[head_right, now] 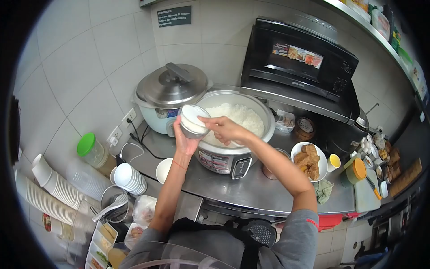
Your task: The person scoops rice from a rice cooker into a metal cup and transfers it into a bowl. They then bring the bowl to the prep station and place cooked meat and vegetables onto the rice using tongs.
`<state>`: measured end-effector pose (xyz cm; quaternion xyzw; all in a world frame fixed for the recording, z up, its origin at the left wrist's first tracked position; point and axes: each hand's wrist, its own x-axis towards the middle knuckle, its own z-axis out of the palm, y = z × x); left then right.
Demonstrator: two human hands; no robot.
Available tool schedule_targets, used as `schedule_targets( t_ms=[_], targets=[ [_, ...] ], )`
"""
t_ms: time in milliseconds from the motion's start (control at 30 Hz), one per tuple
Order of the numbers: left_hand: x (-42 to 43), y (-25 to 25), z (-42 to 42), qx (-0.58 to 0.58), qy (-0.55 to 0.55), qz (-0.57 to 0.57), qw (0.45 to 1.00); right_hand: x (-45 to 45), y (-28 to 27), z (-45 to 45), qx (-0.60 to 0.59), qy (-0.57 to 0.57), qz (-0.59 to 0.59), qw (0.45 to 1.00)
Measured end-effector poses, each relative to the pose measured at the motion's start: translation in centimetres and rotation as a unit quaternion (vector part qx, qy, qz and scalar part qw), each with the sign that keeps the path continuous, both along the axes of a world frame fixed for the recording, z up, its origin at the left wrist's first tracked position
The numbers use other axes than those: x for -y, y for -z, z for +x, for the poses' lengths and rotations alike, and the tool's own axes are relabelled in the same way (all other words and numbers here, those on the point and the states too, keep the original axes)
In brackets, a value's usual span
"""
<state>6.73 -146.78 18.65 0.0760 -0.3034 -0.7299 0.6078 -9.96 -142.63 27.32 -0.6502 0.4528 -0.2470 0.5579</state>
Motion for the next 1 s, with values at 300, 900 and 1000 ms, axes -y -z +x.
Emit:
schedule_targets(
  t_ms=[300,900,1000],
  targets=[
    [-5.1,2.3,9.0,-0.060,-0.023,0.075,0.995,-2.1,-3.5,2.9,0.227,-0.068,0.048,0.970],
    [-4.4,17.3,12.9,0.865,-0.252,-0.223,0.373,-5.5,2.7,8.4,0.310,-0.152,0.135,0.929],
    [-5.0,16.0,12.6,0.864,-0.285,-0.225,0.349,-5.5,3.2,9.4,0.302,-0.129,0.117,0.937]
  ],
)
